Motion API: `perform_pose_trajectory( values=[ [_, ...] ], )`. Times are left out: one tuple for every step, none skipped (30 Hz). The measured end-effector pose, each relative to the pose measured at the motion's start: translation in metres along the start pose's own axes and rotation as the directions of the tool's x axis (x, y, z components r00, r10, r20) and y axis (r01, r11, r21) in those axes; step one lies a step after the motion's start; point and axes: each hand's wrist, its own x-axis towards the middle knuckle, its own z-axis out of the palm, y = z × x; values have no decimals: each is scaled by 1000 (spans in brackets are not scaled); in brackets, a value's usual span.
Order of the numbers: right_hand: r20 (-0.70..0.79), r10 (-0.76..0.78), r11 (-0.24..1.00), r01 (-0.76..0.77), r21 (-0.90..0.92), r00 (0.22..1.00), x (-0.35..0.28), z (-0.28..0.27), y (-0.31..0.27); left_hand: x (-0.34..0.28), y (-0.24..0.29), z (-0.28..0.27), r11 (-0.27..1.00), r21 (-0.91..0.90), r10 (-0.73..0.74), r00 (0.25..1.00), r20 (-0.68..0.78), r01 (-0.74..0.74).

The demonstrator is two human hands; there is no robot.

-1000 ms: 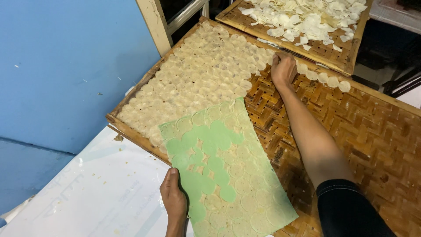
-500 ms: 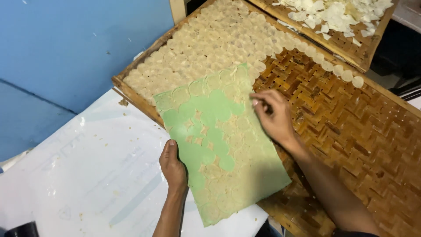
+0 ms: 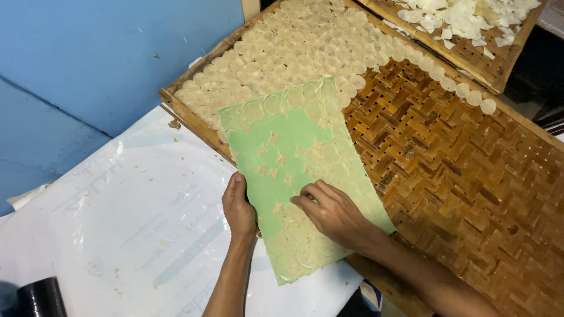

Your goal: Cutting circular dough pieces from a sheet and placing them on a tray for drying.

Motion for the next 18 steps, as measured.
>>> perform_pose_trajectory(
  values=[
    [28,28,1000,-27,-11,999,-1,1,2,0,-1,0,1000,-5,-1,1000,1,1],
    [28,25,1000,-25,-13,999,0,1,3,1,-4,-2,1000,-7,1,1000,1,-1],
    [32,77,997,-78,15,996,0,1,4,2,-7,-3,1000,-6,1,1000,4,-1],
    [39,131,990,-132,42,991,0,2,5,3,-10,-5,1000,-4,0,1000,8,0],
    [40,130,990,-132,41,991,0,5,9,3,-8,-4,1000,-6,0,1000,7,0],
    [-21,170,982,-168,88,985,-1,8,12,3,-7,-3,1000,-9,0,1000,13,0],
    [-81,212,970,-199,137,974,-2,11,15,2,-6,-3,1000,-12,1,1000,18,-1],
    [-82,211,971,-198,136,974,3,1,7,2,-7,-4,1000,-13,3,1000,19,-2],
    [-113,189,976,-175,129,975,7,-8,-1,2,-9,-4,1000,-15,1,1000,14,0],
    [-143,167,981,-150,122,975,13,-18,-9,3,-10,-5,1000,-16,-1,1000,9,1],
    [-144,165,981,-148,123,976,11,-15,-11,4,-12,-7,1000,-16,1,1000,8,-1],
    [-143,144,989,-138,53,979,9,-12,-12,4,-14,-9,1000,-23,3,1000,8,-3],
    [-140,123,992,-126,-18,982,6,-10,-13,5,-16,-10,1000,-29,6,1000,8,-5],
    [-141,123,992,-127,-19,982,2,-5,-11,5,-15,-9,1000,-29,6,1000,9,-6],
    [-143,94,994,-101,-44,985,-3,0,-9,5,-14,-8,1000,-27,11,1000,17,-11],
    [-144,66,995,-76,-68,987,-7,5,-7,5,-13,-8,1000,-23,16,1000,25,-16],
    [-143,66,995,-77,-68,987,-8,8,-9,5,-14,-8,1000,-23,16,1000,25,-15],
    [-127,30,997,-38,-63,992,-9,12,-10,6,-14,-8,1000,-23,17,1000,23,-17]
  ],
)
